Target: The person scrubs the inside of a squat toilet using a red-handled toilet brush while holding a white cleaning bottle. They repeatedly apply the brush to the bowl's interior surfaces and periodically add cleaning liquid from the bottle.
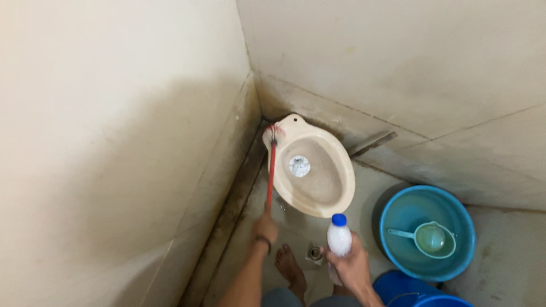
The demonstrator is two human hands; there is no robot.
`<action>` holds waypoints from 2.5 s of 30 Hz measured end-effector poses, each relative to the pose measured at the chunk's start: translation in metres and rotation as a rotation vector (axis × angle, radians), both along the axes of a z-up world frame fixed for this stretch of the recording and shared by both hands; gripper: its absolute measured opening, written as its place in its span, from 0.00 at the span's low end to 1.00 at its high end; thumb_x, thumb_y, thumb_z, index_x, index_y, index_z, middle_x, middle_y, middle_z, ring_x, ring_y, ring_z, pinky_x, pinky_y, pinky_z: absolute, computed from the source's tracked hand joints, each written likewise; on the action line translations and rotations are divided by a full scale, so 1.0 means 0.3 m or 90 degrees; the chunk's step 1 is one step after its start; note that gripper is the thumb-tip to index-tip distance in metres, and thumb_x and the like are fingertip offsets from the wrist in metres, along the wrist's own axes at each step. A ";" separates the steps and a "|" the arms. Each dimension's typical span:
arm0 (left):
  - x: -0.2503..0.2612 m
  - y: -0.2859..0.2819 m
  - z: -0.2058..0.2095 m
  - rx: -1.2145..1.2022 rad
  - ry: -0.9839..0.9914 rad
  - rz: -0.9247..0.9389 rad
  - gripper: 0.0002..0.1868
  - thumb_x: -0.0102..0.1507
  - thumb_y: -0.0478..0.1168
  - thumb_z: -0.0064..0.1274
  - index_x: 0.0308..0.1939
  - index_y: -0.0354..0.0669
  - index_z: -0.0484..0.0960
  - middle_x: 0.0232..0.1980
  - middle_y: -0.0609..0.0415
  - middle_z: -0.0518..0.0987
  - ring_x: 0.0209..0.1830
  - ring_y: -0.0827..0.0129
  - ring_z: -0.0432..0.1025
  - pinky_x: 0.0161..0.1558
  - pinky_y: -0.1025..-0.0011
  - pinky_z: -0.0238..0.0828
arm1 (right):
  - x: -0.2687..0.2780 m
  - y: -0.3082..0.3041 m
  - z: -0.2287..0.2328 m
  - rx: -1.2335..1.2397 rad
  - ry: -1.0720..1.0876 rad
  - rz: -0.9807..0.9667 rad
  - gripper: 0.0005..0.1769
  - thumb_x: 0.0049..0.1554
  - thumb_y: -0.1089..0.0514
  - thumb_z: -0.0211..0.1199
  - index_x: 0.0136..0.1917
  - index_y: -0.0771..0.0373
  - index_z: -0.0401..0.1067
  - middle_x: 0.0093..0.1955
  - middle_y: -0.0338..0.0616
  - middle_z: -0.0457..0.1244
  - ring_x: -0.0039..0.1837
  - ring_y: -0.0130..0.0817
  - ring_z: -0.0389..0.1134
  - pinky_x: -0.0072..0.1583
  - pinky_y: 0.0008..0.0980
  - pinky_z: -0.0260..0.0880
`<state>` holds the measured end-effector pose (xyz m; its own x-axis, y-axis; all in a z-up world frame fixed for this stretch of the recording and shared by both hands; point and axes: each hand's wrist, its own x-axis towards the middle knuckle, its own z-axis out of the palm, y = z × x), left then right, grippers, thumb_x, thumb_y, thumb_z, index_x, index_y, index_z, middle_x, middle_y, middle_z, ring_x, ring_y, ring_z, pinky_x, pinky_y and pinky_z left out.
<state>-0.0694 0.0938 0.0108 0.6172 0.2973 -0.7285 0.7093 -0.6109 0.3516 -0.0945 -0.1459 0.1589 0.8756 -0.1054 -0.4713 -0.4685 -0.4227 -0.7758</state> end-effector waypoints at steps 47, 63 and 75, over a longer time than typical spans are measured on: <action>-0.297 -0.259 0.414 -0.172 -0.315 0.058 0.29 0.45 0.45 0.72 0.51 0.52 0.84 0.50 0.46 0.74 0.51 0.50 0.75 0.50 0.58 0.74 | 0.005 -0.005 0.049 0.629 0.093 0.306 0.40 0.49 0.59 0.74 0.71 0.64 0.62 0.70 0.44 0.61 0.71 0.33 0.62 0.70 0.36 0.65; -0.304 -0.545 0.407 -0.413 -0.432 0.116 0.25 0.47 0.40 0.71 0.48 0.48 0.85 0.73 0.48 0.62 0.64 0.53 0.74 0.65 0.61 0.72 | 0.293 -0.095 -0.344 0.441 0.427 -0.028 0.19 0.63 0.62 0.51 0.67 0.67 0.60 0.45 0.47 0.63 0.40 0.43 0.70 0.42 0.40 0.75; -0.267 -0.520 0.382 -0.391 -0.619 0.142 0.12 0.59 0.32 0.57 0.47 0.36 0.82 0.54 0.45 0.83 0.58 0.54 0.78 0.60 0.62 0.73 | 0.430 -0.359 -0.563 0.127 0.261 0.087 0.16 0.64 0.62 0.50 0.62 0.67 0.71 0.28 0.42 0.58 0.24 0.31 0.56 0.28 0.35 0.57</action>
